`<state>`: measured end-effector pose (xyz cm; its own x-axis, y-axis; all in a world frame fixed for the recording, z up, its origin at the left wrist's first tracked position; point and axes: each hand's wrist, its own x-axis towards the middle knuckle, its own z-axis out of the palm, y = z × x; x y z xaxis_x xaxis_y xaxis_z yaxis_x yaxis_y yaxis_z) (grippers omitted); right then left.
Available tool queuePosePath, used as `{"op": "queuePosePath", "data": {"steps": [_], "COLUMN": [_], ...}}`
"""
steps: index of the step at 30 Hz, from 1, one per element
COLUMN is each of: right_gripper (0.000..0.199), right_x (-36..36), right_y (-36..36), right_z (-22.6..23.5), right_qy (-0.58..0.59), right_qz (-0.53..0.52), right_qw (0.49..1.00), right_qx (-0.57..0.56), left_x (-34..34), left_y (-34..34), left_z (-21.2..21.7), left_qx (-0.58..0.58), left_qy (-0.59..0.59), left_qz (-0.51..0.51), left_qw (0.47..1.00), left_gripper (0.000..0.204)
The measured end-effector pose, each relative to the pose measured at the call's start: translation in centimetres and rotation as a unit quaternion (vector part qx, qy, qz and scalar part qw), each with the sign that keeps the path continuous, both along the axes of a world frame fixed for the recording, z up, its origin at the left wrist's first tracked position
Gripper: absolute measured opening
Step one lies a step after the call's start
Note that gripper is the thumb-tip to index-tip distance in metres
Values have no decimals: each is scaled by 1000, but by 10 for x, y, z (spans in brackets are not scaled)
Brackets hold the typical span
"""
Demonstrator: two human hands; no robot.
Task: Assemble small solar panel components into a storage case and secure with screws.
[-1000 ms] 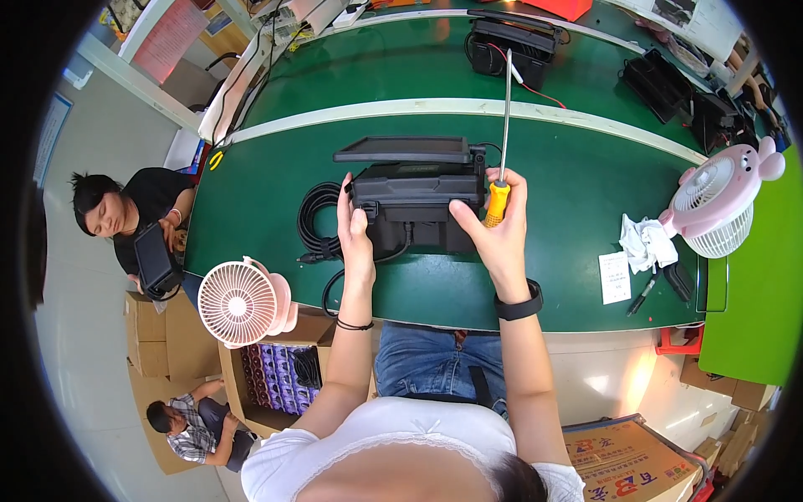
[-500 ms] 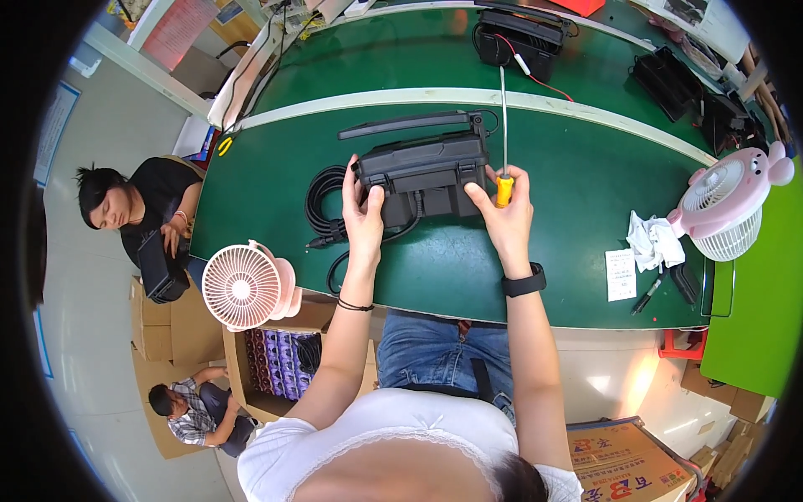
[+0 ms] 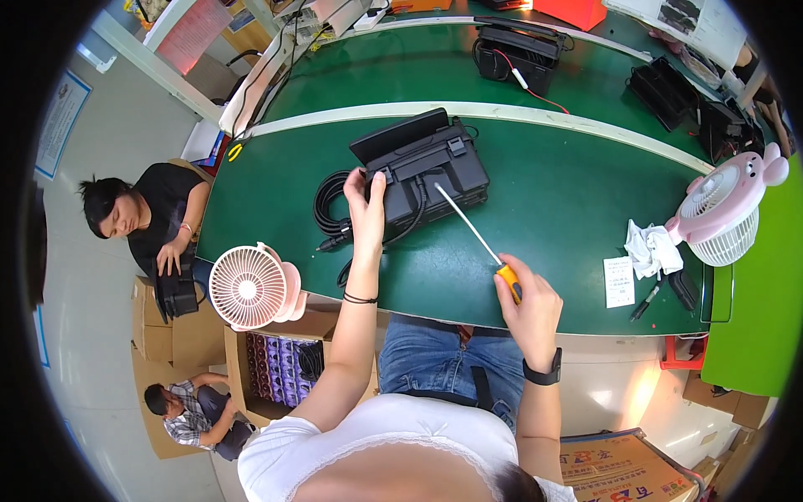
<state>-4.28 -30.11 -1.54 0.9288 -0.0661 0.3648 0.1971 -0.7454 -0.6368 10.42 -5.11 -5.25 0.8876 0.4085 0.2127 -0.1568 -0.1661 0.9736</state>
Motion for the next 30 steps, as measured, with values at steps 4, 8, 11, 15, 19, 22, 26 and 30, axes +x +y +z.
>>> {"op": "queuePosePath", "data": {"steps": [4, 8, 11, 15, 19, 22, 26, 30], "right_gripper": [29, 31, 32, 32, 33, 33, 33, 31], "right_x": [5, 9, 8, 3, 5, 6, 5, 2], "right_y": [13, 23, 30, 37, 35, 35, 39, 41], "right_z": [7, 10, 6, 8, 14, 16, 10, 10], "right_qy": [-17, -31, -30, -18, -76, -92, -63, 12], "right_qz": [-14, -6, -14, -27, -26, -22, -21, -13], "right_qw": [998, 997, 995, 993, 984, 979, 986, 994], "right_qx": [-55, -72, -89, -117, -161, -178, -151, -104], "left_x": [-20, -13, 2, 3, 2, 1, 0, -1], "left_y": [-7, -4, 2, -2, -4, -5, -3, -2], "left_z": [33, 54, 40, 34, 38, 38, 41, 40], "left_qx": [312, 367, 366, 374, 364, 367, 368, 370], "left_qy": [-65, -121, -121, -107, -116, -121, -114, -112], "left_qz": [69, 9, -34, -57, -65, -56, -64, -70], "left_qw": [945, 922, 922, 919, 922, 920, 920, 920], "left_gripper": [63, 34, 34, 31, 29, 29, 27, 26]}}
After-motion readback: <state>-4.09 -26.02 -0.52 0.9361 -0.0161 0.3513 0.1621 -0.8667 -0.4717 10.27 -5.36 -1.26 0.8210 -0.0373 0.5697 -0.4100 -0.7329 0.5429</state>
